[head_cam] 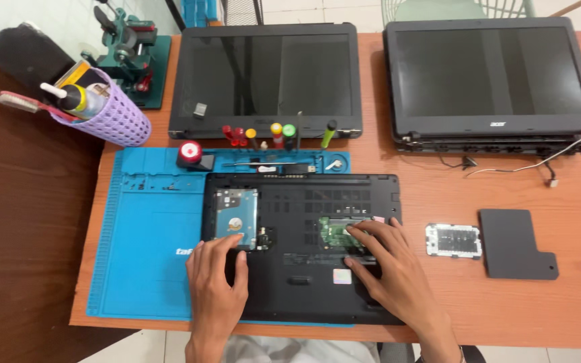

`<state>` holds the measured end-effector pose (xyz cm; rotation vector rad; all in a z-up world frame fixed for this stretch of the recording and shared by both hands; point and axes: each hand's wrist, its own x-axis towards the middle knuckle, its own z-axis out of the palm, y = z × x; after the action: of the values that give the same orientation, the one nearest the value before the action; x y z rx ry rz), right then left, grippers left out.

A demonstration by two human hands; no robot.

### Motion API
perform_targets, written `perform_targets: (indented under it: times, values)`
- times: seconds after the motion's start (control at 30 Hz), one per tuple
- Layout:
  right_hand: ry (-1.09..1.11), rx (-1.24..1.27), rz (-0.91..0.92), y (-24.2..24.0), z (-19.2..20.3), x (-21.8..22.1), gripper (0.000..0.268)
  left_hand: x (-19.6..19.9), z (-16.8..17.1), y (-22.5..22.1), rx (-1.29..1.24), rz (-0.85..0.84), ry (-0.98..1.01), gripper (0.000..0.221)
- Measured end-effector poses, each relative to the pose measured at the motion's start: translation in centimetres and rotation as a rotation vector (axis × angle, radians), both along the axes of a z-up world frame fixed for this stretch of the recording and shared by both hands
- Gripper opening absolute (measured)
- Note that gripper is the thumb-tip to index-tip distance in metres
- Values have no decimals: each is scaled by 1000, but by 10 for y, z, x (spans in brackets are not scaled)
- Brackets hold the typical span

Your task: The person uses a tool to pry open the back panel of a laptop, removes the internal battery, and handles various internal components including a hard drive and heat sink.

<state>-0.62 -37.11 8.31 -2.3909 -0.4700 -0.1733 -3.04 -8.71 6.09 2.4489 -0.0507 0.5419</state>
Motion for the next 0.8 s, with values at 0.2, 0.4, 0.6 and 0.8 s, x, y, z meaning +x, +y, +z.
perform_targets:
  times: [0.2,0.4,0.6,0.8]
  values:
    - [23,-59,-10,24,-1,3,47,0,-1,19,18,-22,59,22]
    - [42,-30,25,44,3,7,47,11,4,18,59,-133,62,36]
    - [33,-11,56,67,5,13,45,27,8,12,74,-287,104,35]
    - [20,-23,28,73,1,17,43,36,11,10,24,-345,207,24]
